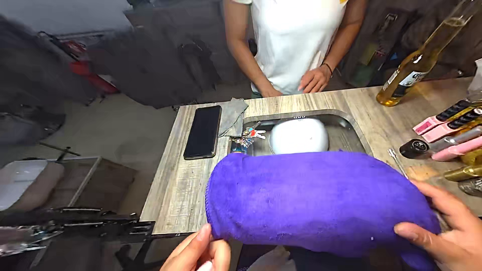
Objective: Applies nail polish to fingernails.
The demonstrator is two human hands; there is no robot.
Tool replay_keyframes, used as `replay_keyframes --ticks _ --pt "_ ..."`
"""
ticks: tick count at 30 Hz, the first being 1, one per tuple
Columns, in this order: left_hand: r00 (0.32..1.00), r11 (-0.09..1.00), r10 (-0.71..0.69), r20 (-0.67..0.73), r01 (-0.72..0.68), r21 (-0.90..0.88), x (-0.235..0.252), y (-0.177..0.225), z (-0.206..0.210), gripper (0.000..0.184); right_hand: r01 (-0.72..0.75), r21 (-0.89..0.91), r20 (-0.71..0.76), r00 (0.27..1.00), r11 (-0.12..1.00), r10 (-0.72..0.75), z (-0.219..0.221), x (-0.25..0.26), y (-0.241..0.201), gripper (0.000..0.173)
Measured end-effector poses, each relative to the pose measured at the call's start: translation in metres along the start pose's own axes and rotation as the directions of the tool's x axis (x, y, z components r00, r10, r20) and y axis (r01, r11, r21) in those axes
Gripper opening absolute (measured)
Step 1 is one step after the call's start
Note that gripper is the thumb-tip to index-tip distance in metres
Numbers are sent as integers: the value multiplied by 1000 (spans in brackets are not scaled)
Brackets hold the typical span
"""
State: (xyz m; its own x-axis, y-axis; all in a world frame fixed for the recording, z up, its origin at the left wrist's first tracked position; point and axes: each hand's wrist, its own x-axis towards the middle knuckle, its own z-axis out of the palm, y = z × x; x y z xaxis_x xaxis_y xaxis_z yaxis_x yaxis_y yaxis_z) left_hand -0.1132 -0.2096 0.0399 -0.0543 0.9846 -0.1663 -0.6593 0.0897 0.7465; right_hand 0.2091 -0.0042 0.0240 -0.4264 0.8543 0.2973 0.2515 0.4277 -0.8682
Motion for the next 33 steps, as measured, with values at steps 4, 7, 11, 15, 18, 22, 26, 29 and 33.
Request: replay_keyframes --ticks 4,7,11,15,18,22,26,29,33 --pt "995 995 95 17 -96 33 48 6 -5 55 -8 -106 -42 999 994 3 4 56 5 71" --pt "975 989 121 -184 -103 105 91 9 -7 59 -33 -154 38 998 988 40 10 103 12 60" --pt "923 999 37 -384 -20 47 126 12 -10 57 -52 -315 108 990 948 90 25 133 22 62" --pt "938 999 54 -343 -51 19 118 13 -18 59 -97 -379 136 978 920 159 25 121 30 71" --pt "945 997 77 -318 -74 22 102 11 -28 62 -131 -309 93 982 942 167 22 108 36 76" --pt "927 987 149 -345 -158 2 89 11 -28 62 -176 -255 50 980 951 195 23 100 37 79" --pt "905 947 254 -341 -304 -101 82 8 -20 63 -120 -252 -30 993 960 117 25 85 27 73" --pt "884 925 283 -372 -354 -139 79 -2 -6 62 -19 -230 -97 995 973 -3 29 68 25 68" --pt "914 923 237 -331 -318 -218 76 -15 13 59 47 -123 -128 990 991 -63 36 42 25 63"
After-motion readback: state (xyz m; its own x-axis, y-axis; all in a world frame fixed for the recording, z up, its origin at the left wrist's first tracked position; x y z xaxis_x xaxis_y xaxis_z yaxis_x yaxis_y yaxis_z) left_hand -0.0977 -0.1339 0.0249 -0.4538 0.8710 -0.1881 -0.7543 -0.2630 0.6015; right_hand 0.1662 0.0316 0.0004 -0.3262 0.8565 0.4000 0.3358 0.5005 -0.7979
